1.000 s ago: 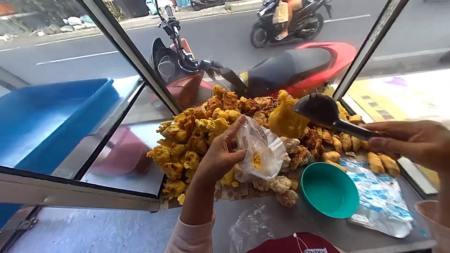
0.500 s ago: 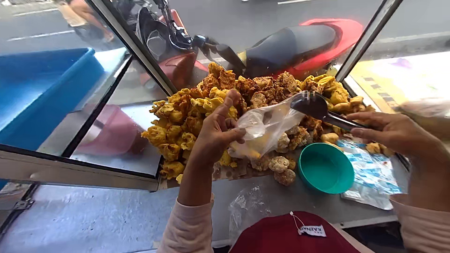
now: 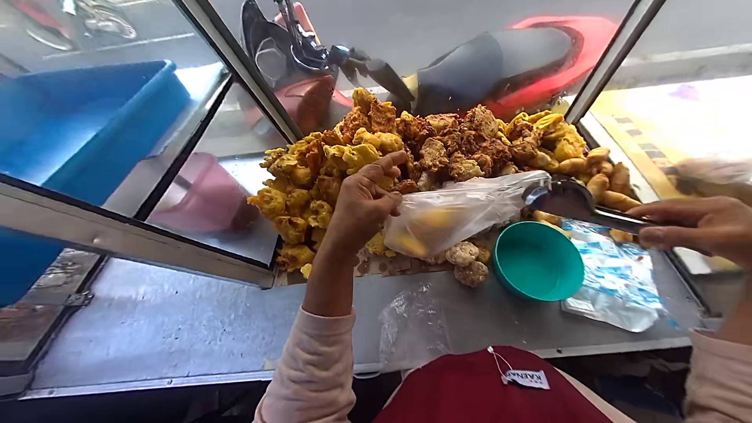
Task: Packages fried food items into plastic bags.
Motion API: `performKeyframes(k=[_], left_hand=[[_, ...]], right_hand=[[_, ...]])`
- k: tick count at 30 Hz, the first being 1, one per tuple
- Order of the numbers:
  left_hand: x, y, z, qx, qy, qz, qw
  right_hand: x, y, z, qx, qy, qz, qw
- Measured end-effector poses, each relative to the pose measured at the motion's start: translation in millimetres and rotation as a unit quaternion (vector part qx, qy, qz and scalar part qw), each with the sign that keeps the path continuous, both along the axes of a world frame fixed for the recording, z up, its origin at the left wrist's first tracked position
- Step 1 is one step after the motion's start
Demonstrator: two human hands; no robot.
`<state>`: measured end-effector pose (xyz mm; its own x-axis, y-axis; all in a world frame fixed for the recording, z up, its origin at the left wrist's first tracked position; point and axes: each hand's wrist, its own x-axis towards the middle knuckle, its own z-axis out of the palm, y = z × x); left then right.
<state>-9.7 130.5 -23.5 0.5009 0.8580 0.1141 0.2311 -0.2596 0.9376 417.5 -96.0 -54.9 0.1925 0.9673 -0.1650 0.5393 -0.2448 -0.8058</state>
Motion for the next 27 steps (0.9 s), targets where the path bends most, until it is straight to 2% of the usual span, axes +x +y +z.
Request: performKeyframes(k=[2,5,7,9,11,13,14,16,19,21,23,25,27], left_hand=[[3.5,-4.9,-4.3,-0.002,0.016,-0.005,1.000],[10.4,-16.7,-4.3,0.015,0.043,-0.003,0.999],[19.7,-36.6,-5.3,0.093,0.092,-0.021,0.991],[32.9,-49.1,-18.0,0.188,0.187,-0.044,0.963],[38.8,-48.9,-34.4,0.214,0.270,-0.035,0.938],[32.0,-39.8,-39.6,0.214,0.307,0.006,0.927],[25.9,-33.7,-36.6,0.208,0.319,0.024,0.925],[13.7,-24.3,-31.8,0.196,0.328,0.037,0.923],[6.0,-21.1,-27.7,0.172,0.355,0.029,0.918],[0.3,-21.9,-28.0,0.166,0.358,0.025,0.919],[-7.0,-19.8,-26.5,0.148,0.344,0.028,0.927],[-10.3,-17.3,-20.7,0.135,0.337,0.040,0.931],[-5.0,-13.6,-12.4,0.128,0.320,0.048,0.937]], right_hand=[[-4.6,5.6,-27.0,-0.034,0.011,0.012,0.999],[-13.1,11.2,-32.1,-0.052,0.082,0.073,0.993],[-9.0,11.5,-23.9,-0.030,0.123,0.134,0.983],[-5.2,4.8,-8.6,0.009,0.138,0.178,0.974],[-12.9,-13.9,17.1,0.026,0.145,0.131,0.980],[-27.9,-32.9,35.1,0.028,0.133,0.018,0.991],[-27.3,-38.6,27.9,0.036,0.120,-0.043,0.991],[-18.7,-38.2,-11.1,0.044,0.050,-0.156,0.986],[-22.2,-11.2,-65.3,-0.028,-0.123,-0.256,0.958],[-28.6,3.6,-79.9,-0.087,-0.208,-0.280,0.933],[-41.9,14.0,-68.0,-0.116,-0.258,-0.284,0.916],[-63.5,24.0,-43.5,-0.044,-0.267,-0.273,0.923],[-106.8,47.6,-14.0,0.041,-0.217,-0.212,0.952]])
